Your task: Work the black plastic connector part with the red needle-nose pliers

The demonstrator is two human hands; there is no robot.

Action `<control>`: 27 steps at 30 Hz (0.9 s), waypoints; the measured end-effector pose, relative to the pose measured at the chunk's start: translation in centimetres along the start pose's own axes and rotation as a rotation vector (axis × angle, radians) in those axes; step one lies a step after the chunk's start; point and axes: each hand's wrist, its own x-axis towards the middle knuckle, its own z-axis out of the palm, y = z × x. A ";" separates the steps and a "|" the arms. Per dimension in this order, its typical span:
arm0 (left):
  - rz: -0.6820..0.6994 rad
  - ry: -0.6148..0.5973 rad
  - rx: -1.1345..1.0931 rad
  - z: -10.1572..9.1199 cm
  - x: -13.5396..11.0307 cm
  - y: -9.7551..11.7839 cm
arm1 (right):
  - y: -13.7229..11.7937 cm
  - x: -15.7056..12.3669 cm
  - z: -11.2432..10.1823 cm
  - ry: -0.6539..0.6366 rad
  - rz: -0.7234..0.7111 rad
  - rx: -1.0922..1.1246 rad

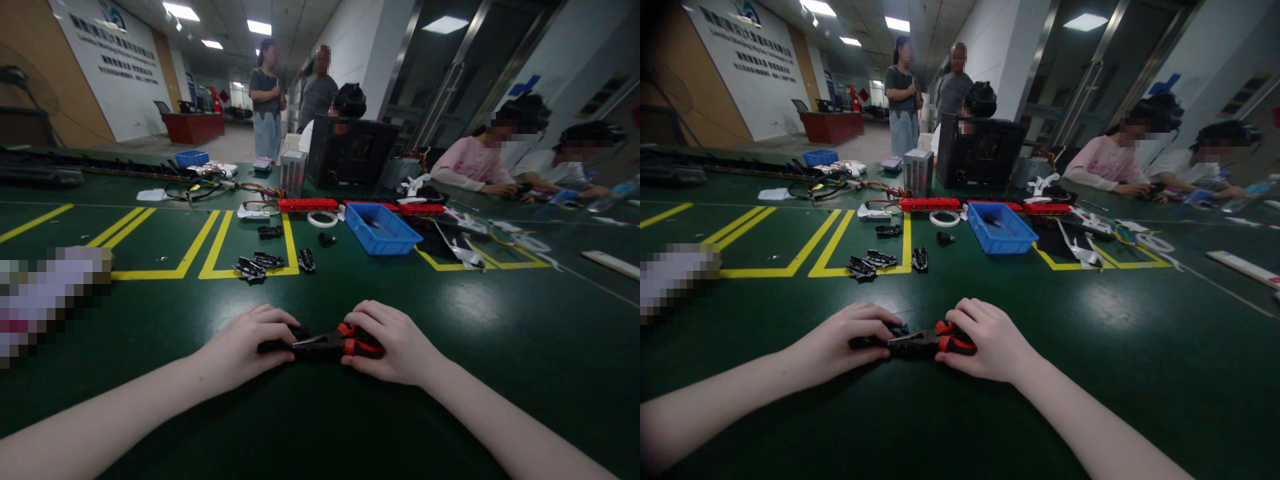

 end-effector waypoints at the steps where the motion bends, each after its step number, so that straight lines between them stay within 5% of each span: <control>1: 0.003 0.001 0.001 0.0 0.0 0.0 | 0.0 0.0 0.0 -0.002 0.002 0.000; 27: 0.016 -0.003 -0.003 -0.1 0.0 -0.1 | 0.3 0.1 0.0 -0.003 -0.016 -0.032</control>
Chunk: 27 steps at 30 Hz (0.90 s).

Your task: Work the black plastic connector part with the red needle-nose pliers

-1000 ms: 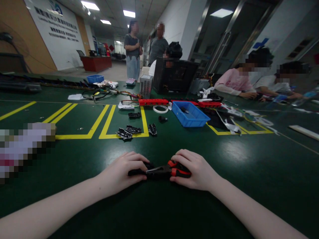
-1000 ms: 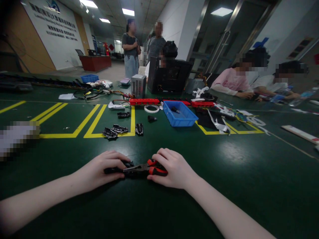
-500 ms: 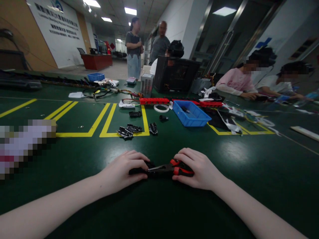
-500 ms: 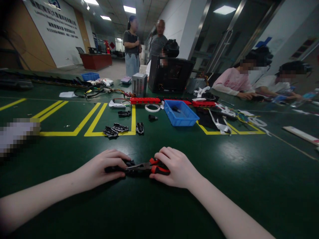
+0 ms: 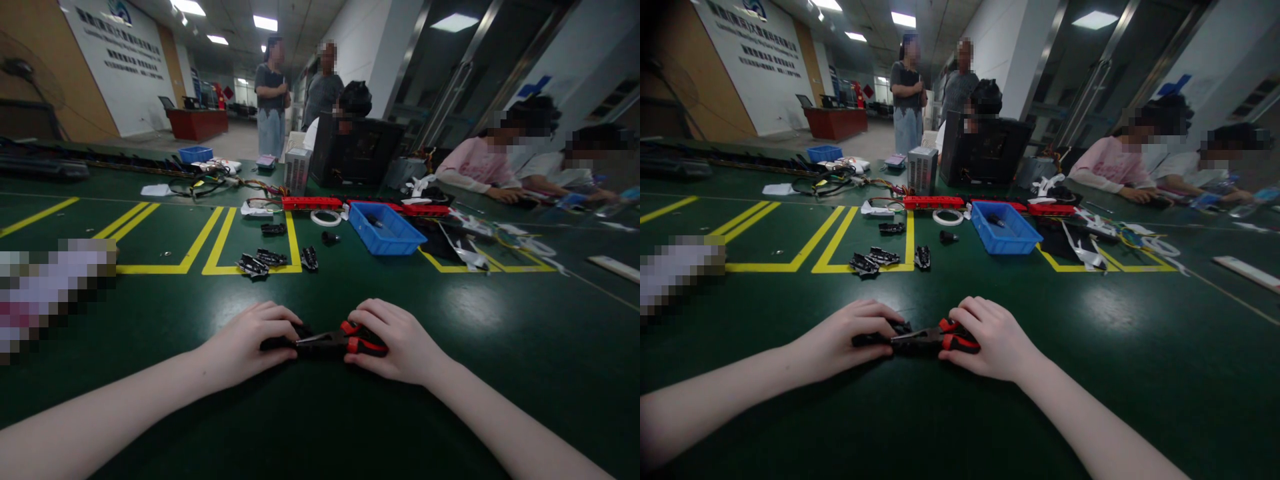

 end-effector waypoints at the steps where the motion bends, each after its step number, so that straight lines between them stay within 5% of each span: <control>1: 0.000 -0.002 -0.001 0.0 0.0 0.0 | 0.1 0.0 -0.1 0.001 -0.003 -0.003; 27: -0.009 -0.008 0.053 0.0 -0.2 0.4 | -0.1 0.0 0.0 -0.031 0.023 0.004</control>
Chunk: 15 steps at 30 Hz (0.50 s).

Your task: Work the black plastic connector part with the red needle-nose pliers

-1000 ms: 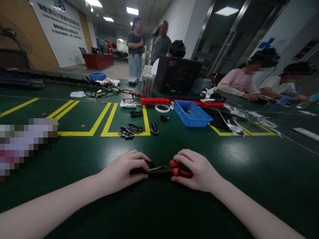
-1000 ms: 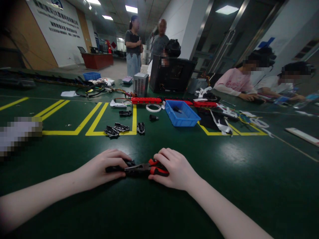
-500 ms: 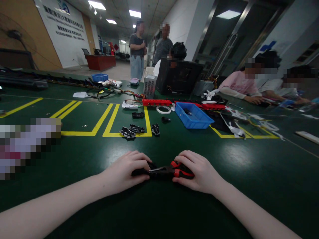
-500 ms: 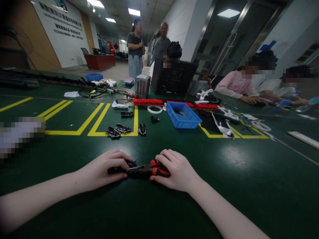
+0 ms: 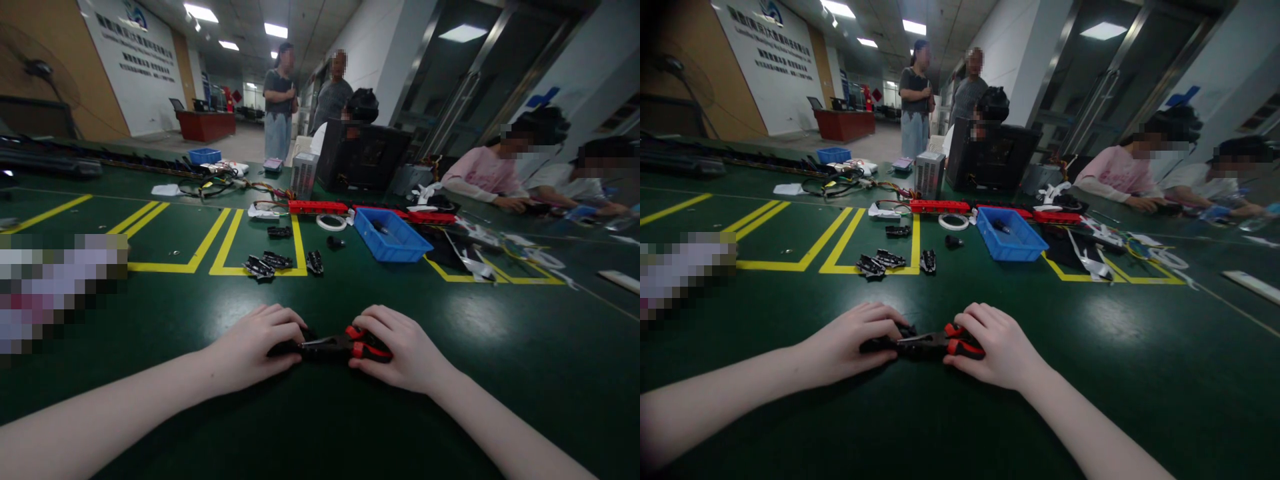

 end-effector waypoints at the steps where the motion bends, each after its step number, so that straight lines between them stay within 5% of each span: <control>1: 0.002 0.000 0.000 0.0 0.0 0.0 | -0.1 0.0 0.0 0.003 0.001 -0.001; 15: 0.002 -0.014 0.016 0.1 0.0 -0.2 | 0.7 -0.1 -0.1 0.154 -0.074 -0.087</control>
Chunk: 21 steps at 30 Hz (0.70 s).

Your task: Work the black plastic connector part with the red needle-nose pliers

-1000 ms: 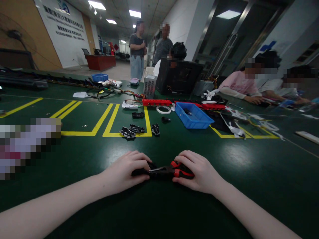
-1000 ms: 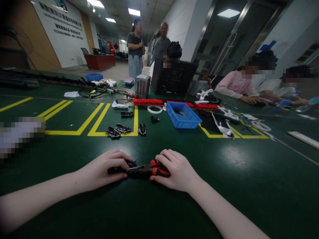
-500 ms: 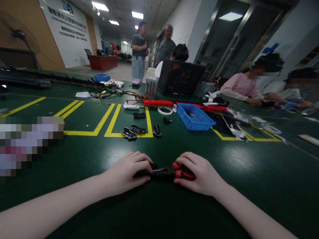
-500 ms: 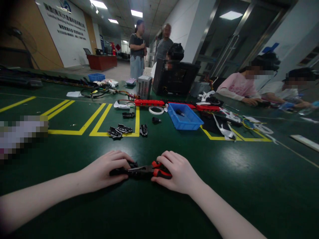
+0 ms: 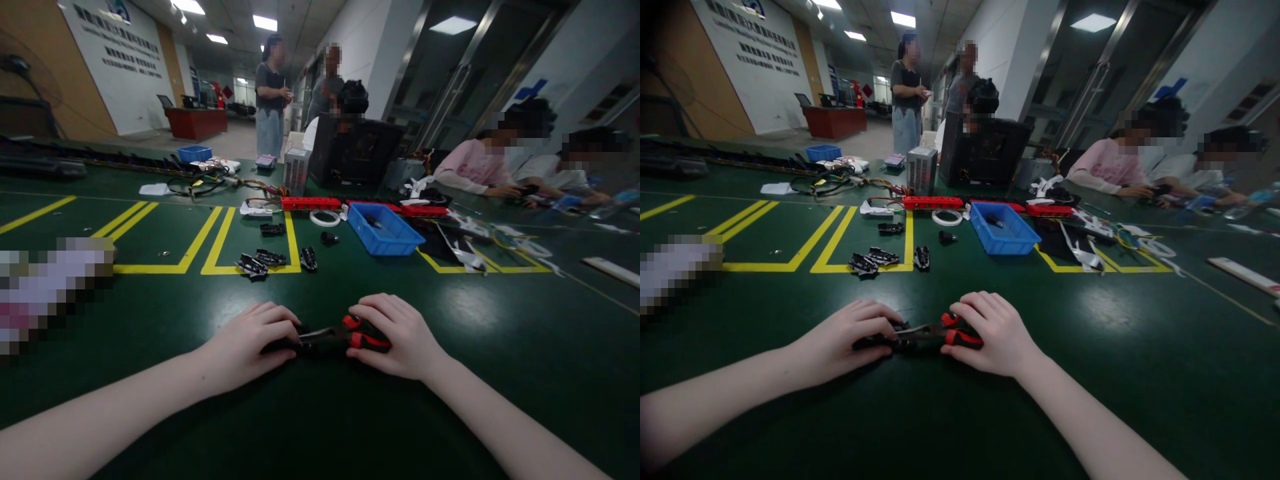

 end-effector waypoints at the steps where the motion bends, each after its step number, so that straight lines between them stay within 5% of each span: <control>1: 0.001 0.000 0.002 0.0 0.0 0.0 | 0.0 0.0 0.0 0.001 0.002 -0.001; 21: 0.021 0.005 0.045 0.4 -0.1 -0.2 | -0.6 0.3 0.0 -0.048 -0.004 0.027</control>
